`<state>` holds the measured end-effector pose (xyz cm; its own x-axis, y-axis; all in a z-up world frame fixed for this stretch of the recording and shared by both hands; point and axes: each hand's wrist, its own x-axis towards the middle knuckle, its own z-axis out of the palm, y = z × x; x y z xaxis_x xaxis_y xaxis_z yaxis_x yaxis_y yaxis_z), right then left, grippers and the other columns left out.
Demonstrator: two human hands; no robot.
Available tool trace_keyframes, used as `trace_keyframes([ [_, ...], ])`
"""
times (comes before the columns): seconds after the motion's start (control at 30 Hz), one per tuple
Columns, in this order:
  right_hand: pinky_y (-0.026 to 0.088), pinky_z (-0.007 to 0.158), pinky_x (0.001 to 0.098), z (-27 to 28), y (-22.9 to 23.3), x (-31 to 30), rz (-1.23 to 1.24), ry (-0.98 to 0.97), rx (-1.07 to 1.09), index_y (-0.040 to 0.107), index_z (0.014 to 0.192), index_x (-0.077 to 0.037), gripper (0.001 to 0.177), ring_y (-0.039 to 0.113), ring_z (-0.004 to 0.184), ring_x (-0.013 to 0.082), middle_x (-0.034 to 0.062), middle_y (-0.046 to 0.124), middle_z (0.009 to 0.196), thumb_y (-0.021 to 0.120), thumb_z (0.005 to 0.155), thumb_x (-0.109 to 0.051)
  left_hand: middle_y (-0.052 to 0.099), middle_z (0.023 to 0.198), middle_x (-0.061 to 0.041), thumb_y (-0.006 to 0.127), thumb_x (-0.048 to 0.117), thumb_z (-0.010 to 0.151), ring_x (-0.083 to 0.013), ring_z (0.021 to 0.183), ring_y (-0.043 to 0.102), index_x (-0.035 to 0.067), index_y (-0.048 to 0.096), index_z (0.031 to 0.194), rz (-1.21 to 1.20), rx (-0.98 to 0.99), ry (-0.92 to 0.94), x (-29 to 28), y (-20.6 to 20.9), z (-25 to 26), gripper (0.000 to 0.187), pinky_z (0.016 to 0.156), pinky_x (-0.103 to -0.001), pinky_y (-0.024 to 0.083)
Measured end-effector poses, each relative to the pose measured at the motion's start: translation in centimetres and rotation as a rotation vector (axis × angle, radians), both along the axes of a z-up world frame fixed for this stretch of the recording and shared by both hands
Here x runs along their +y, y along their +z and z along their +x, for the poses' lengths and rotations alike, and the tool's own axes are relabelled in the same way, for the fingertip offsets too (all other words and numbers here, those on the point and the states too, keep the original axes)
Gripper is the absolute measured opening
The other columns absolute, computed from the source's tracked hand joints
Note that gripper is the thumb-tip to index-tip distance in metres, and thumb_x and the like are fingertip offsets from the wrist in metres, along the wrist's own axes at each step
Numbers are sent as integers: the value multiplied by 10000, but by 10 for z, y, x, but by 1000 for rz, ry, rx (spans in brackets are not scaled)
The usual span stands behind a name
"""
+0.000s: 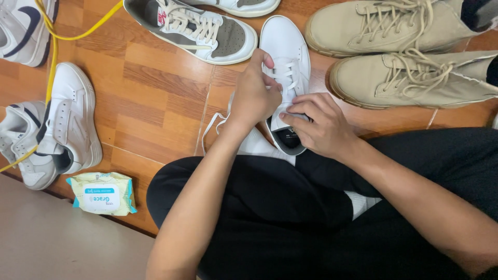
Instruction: Threading shoelaces through the eyelets of a white sneaker while sitting on the floor.
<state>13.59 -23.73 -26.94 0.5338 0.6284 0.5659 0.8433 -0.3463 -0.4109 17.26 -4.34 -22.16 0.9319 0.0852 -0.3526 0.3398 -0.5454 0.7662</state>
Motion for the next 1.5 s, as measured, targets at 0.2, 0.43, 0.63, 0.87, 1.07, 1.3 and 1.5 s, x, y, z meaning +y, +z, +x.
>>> trace_keyframes([
  [0.2, 508, 818, 440, -4, -10, 4, 126, -82, 47, 783, 970, -113, 119, 694, 1055, 312, 40, 654, 976, 729, 911, -24, 758, 881, -196, 726, 73, 823, -313, 892, 755, 116, 518, 1158, -57, 99, 3, 8, -26, 2, 397, 719, -442, 632],
  [0.43, 537, 825, 467, 1, -4, 4, 190, -68, 14, 800, 1001, -138, 124, 695, 1010, 307, 27, 638, 947, 718, 961, -53, 768, 952, -181, 739, 135, 848, -245, 885, 740, 155, 507, 1159, -100, 176, 88, 9, -39, 4, 388, 725, -381, 621],
  [0.63, 555, 830, 480, 1, -4, 5, 224, -59, -15, 804, 1011, -132, 115, 705, 980, 304, 32, 643, 943, 706, 985, -77, 770, 952, -192, 738, 127, 855, -261, 909, 744, 132, 574, 1126, -81, 174, 89, 8, -27, 1, 317, 745, -390, 625],
  [0.87, 539, 844, 465, 4, -4, 5, 204, -82, -52, 801, 1006, -142, 96, 707, 982, 278, 20, 643, 940, 731, 964, -92, 783, 945, -187, 773, 64, 846, -276, 936, 746, 129, 690, 1147, -60, 105, 80, 3, -3, 0, 319, 802, -383, 634],
  [1.07, 512, 859, 435, 4, -2, 2, 177, -103, -61, 797, 1026, -171, 105, 706, 1005, 253, 5, 639, 945, 705, 993, -131, 788, 900, -124, 765, 59, 853, -236, 838, 752, 174, 718, 1220, 67, -19, 43, -4, 13, -5, 387, 798, -367, 628],
  [1.3, 483, 855, 414, 4, -6, 2, 158, -113, -32, 793, 1024, -189, 109, 696, 1006, 233, -7, 635, 945, 689, 1003, -161, 786, 883, -155, 720, 46, 885, -335, 884, 773, 181, 718, 1262, 135, -66, -39, -2, 11, -5, 401, 803, -436, 627],
  [1.5, 472, 854, 401, 3, -8, 1, 144, -99, -27, 789, 1048, -194, 132, 688, 1029, 230, -7, 630, 963, 662, 1018, -170, 761, 842, -119, 790, 67, 824, -183, 817, 747, 173, 783, 1113, 59, -47, 68, 1, -9, -5, 308, 773, -329, 617],
])
